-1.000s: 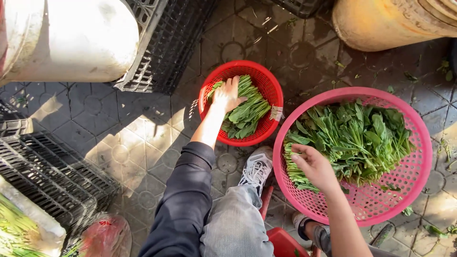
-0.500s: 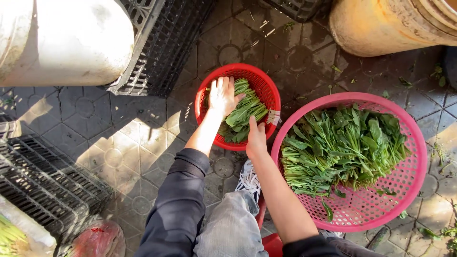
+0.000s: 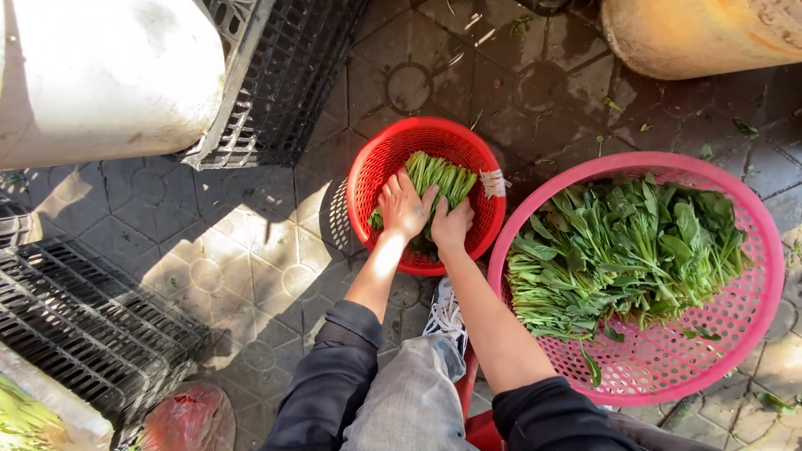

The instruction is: Sorting and trimming leafy green vegetables from a large basket into a smaller one

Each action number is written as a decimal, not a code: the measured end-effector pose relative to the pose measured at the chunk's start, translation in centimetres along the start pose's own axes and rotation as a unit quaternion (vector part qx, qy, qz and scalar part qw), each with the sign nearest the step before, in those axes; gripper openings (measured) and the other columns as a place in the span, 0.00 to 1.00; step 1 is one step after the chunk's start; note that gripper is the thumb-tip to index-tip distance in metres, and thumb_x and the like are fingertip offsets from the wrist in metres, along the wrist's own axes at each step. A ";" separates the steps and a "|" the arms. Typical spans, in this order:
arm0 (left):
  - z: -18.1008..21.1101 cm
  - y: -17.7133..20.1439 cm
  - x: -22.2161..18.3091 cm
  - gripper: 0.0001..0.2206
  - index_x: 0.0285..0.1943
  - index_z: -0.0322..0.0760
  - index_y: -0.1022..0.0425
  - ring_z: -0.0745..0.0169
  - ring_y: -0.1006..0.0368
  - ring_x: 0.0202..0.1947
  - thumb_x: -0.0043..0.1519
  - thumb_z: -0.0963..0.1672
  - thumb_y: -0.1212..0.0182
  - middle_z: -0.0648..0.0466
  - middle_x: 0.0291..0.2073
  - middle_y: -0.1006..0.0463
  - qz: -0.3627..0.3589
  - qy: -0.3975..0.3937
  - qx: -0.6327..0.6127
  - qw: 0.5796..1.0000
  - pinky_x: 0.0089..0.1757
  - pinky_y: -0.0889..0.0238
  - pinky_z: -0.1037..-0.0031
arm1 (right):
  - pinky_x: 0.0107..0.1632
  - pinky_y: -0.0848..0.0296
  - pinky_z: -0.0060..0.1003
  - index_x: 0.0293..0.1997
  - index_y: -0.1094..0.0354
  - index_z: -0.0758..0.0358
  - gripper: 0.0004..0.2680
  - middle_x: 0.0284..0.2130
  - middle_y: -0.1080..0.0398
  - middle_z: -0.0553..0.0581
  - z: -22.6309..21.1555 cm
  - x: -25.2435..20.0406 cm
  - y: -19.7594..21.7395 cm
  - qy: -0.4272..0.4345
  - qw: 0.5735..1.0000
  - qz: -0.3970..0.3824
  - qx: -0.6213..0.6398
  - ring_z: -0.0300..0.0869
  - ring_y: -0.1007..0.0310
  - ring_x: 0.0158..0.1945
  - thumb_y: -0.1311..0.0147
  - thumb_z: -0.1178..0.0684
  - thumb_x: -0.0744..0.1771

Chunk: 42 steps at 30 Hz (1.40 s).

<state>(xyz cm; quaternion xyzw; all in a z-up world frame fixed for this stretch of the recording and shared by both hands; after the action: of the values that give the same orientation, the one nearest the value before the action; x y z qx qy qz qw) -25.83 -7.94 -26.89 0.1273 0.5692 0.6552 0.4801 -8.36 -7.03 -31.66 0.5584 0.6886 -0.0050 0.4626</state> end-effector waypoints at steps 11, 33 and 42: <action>1.5 3.4 -0.7 0.48 0.84 0.29 0.48 0.21 0.33 0.68 0.68 0.66 0.45 0.28 0.68 0.32 -0.047 -0.016 -0.116 0.992 0.60 0.37 0.33 | 0.77 0.45 0.66 0.83 0.54 0.66 0.22 0.68 0.44 0.72 -4.3 -2.1 1.3 0.090 0.976 -0.081 0.182 0.62 0.43 0.74 0.55 0.48 0.78; -2.6 0.9 4.5 0.38 0.87 0.30 0.46 0.29 0.44 0.80 0.77 0.59 0.49 0.28 0.80 0.41 -0.001 -0.139 0.012 0.990 0.74 0.49 0.46 | 0.66 0.25 0.58 0.80 0.40 0.62 0.25 0.65 0.29 0.75 -7.5 -17.2 20.5 0.294 0.890 -0.320 0.137 0.61 0.25 0.66 0.38 0.52 0.71; -0.8 15.6 -5.9 0.41 0.88 0.34 0.42 0.37 0.45 0.81 0.73 0.60 0.41 0.32 0.84 0.46 0.030 -0.169 0.047 0.984 0.69 0.44 0.36 | 0.63 0.24 0.59 0.65 0.23 0.49 0.18 0.53 0.18 0.62 19.1 -7.8 44.2 0.088 0.971 0.025 -0.220 0.61 0.19 0.59 0.37 0.36 0.70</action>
<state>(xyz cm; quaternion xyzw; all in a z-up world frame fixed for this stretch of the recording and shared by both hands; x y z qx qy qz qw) -30.97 -11.33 -11.41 0.2757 0.5056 0.6111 0.5431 37.48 -6.39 -15.06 0.4580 0.6968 0.2070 0.5117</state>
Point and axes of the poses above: each hand's wrist, its own x-axis towards the middle knuckle, its own y-axis out of the back of the hand, z = x × y, the point moved 8 cm from there along x, towards the middle knuckle
